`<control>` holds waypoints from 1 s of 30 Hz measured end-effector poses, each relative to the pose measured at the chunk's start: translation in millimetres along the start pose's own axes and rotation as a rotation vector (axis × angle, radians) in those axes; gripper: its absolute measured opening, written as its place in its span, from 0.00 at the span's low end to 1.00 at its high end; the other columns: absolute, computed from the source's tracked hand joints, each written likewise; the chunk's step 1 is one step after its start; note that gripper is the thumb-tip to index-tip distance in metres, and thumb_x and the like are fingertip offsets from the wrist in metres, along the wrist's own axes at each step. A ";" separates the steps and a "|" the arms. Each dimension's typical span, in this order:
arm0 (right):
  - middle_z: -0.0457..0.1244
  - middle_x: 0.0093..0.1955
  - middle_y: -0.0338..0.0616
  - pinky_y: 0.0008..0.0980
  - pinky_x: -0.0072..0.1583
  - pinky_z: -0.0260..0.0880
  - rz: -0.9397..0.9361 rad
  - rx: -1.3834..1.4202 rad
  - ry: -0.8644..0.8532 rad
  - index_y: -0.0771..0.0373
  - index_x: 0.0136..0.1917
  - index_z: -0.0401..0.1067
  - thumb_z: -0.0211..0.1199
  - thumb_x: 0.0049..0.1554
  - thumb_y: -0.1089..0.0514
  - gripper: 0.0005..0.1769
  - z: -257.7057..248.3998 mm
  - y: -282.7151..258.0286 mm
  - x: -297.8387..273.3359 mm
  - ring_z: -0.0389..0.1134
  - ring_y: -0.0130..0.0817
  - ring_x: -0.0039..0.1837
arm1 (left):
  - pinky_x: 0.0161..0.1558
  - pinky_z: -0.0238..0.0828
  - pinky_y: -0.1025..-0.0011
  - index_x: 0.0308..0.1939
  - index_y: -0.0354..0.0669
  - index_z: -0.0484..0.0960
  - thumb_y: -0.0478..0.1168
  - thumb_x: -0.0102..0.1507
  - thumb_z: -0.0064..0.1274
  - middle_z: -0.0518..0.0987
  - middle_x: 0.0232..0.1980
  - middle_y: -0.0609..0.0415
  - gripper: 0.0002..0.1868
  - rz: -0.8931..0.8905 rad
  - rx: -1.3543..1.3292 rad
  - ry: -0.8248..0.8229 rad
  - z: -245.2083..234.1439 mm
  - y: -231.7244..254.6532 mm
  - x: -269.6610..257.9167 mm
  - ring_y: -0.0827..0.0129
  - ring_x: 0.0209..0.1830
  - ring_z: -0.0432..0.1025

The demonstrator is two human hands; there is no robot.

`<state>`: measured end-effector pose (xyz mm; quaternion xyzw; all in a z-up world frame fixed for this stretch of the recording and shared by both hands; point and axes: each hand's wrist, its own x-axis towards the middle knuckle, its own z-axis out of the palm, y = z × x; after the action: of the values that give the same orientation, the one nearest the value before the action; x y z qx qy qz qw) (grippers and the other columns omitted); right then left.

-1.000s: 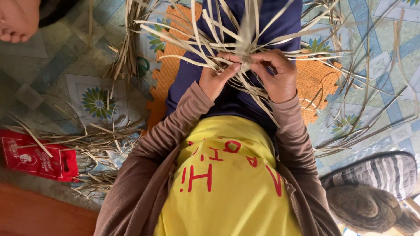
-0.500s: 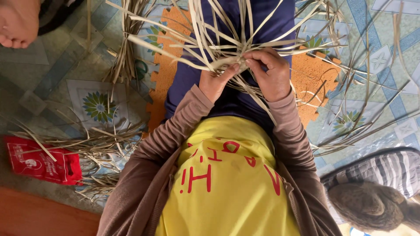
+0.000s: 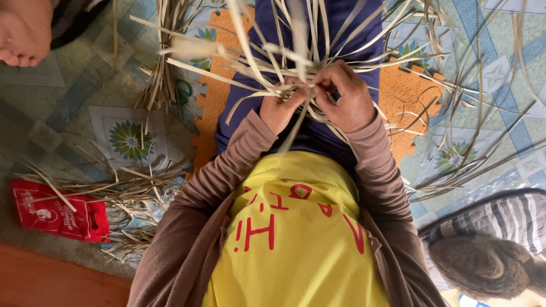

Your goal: The person weaves dried plant fibers by hand, pulling and shifting the leaves to form a circular pattern.

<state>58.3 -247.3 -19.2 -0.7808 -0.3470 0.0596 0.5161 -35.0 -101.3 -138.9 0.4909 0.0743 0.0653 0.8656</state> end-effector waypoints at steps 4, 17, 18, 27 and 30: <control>0.63 0.39 0.52 0.39 0.42 0.70 0.099 0.019 0.115 0.66 0.53 0.73 0.65 0.59 0.72 0.10 6.2 4.0 -8.0 0.70 0.49 0.42 | 0.67 0.71 0.61 0.52 0.29 0.78 0.30 0.71 0.53 0.81 0.53 0.44 0.07 -0.061 -0.071 0.002 5.1 20.3 8.6 0.62 0.56 0.77; 0.59 0.41 0.35 0.20 0.43 0.54 0.405 0.294 -0.043 0.63 0.57 0.67 0.74 0.59 0.66 0.18 -5.6 -9.7 2.8 0.55 0.21 0.38 | 0.49 0.77 0.77 0.51 0.29 0.81 0.27 0.65 0.51 0.84 0.48 0.44 0.11 -0.170 -0.028 -0.008 8.1 36.1 4.7 0.68 0.43 0.79; 0.59 0.41 0.35 0.20 0.43 0.54 0.404 0.295 -0.045 0.63 0.57 0.67 0.74 0.59 0.66 0.18 -6.1 -7.0 0.2 0.55 0.21 0.38 | 0.49 0.77 0.77 0.51 0.29 0.81 0.27 0.65 0.51 0.84 0.48 0.44 0.11 -0.169 -0.028 -0.007 9.5 44.9 7.5 0.68 0.43 0.79; 0.64 0.44 0.44 0.35 0.54 0.73 0.246 0.188 -0.041 0.65 0.50 0.73 0.79 0.54 0.69 0.16 -5.7 5.1 -10.7 0.72 0.39 0.49 | 0.58 0.77 0.60 0.56 0.36 0.83 0.37 0.68 0.63 0.83 0.47 0.45 0.14 -0.057 -0.038 0.053 4.4 31.2 6.0 0.66 0.50 0.77; 0.61 0.45 0.48 0.44 0.55 0.73 0.149 0.180 -0.044 0.67 0.51 0.74 0.74 0.55 0.77 0.15 -5.5 1.4 -7.5 0.70 0.47 0.50 | 0.58 0.77 0.59 0.58 0.34 0.82 0.34 0.65 0.68 0.83 0.49 0.45 0.19 -0.090 -0.052 0.050 2.0 20.2 0.4 0.66 0.51 0.77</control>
<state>55.8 -256.4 -19.9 -0.7535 -0.2927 0.1456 0.5705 -35.0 -92.6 -120.6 0.4627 0.1163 0.0405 0.8779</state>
